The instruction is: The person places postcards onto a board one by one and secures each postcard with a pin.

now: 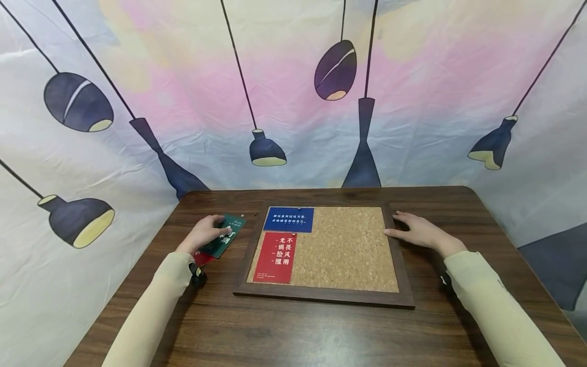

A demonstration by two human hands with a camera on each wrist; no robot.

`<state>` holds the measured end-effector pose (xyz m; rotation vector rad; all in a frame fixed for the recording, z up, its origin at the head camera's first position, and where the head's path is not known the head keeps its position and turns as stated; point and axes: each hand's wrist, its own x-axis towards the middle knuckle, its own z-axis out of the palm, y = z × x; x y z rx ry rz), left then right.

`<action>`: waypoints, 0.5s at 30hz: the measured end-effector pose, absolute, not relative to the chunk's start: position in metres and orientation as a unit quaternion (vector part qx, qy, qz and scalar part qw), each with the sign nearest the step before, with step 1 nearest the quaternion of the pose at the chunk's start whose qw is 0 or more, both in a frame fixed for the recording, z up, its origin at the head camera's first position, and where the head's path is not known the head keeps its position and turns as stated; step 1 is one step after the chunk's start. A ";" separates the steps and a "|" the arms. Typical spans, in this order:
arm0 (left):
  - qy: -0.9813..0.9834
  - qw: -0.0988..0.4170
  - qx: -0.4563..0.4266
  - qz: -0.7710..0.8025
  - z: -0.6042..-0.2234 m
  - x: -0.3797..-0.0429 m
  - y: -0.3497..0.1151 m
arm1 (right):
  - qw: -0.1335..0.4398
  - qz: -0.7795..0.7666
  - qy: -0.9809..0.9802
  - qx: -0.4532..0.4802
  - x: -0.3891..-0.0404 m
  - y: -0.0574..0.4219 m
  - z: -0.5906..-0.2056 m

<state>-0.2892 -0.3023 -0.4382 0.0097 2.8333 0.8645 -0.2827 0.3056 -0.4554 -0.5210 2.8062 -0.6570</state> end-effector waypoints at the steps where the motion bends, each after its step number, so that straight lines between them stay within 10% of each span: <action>1: 0.953 0.089 0.004 0.289 -0.439 -0.289 -0.302 | 0.106 -0.223 0.953 -0.177 -0.283 0.305 -0.456; 15: 0.958 0.067 0.030 0.277 -0.438 -0.292 -0.284 | 0.100 -0.223 0.953 -0.178 -0.282 0.305 -0.456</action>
